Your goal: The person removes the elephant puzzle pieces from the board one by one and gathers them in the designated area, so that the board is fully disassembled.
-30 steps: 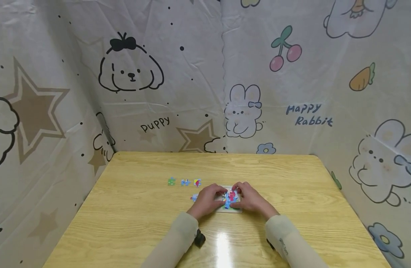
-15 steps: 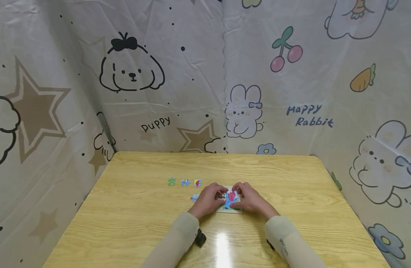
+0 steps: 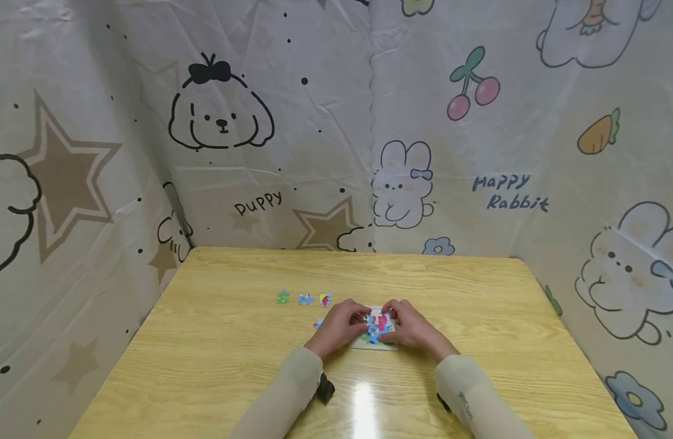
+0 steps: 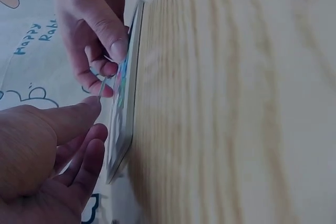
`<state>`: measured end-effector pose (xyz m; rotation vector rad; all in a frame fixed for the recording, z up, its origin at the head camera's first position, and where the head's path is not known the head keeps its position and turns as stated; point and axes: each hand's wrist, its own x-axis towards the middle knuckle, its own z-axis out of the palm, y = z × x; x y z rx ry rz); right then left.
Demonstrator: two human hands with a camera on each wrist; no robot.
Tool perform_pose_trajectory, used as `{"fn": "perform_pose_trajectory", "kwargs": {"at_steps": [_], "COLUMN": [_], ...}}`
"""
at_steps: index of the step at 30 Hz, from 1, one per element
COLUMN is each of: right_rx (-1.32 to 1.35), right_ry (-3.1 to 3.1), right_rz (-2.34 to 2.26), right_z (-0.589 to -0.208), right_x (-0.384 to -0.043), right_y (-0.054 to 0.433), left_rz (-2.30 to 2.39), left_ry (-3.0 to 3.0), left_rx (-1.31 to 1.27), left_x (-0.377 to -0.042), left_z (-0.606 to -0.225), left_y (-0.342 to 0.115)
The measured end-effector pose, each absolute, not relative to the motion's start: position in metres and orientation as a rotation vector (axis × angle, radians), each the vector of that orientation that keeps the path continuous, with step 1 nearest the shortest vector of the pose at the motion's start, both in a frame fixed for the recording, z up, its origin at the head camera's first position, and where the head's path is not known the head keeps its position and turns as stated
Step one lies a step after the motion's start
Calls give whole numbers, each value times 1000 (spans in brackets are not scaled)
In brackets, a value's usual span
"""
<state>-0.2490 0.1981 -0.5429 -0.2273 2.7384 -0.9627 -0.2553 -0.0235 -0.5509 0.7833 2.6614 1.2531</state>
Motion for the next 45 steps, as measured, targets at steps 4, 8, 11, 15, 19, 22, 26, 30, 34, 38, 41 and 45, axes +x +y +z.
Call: {"fn": "perform_pose_trajectory", "kwargs": {"at_steps": [4,8,11,15,19,22,26,30,34,38,41,45], "right_rx": [-224,-220,-213,-213,-239,-247,-222,-204,-216,-220,-219,-243], "right_ry": [2717,2713,2714,2715,2723,2726,2721,2714,2711,2713,2714,2724], "right_rz": [-984,-998,-995,-990,-991,-990,-999,-1011,-1013,-1005,-1004,-993], "right_z": [-544,-544,-543,-543,-545,-545,-544,-541,-542,-543,-543,-543], "right_x": [-248,-248,-248,-248,-248,-249,-248,-247,-247,-247,-247,-247], "right_y": [197,196,196,199,201,202,201,200,199,199,198,198], "left_rz": [1282,1321,1345,1371,1392,1396,1401,1406,1418,1430,1439,1429], "left_ry": [2654,2635,2622,2629,2647,2663,2682,2700,2712,2731,2749,2747], "left_rx": [804,820,824,820,819,798,770,714,663,663,644,573], "left_x": [-254,-253,-253,-252,-251,-250,-251,-252,-251,-251,-251,-250], "left_z": [-553,-553,-553,-552,-549,-548,-548,-548,-548,-551,-553,-556], "left_y": [-33,-43,-51,-62,-72,-81,-93,-105,-119,-134,-144,-155]}}
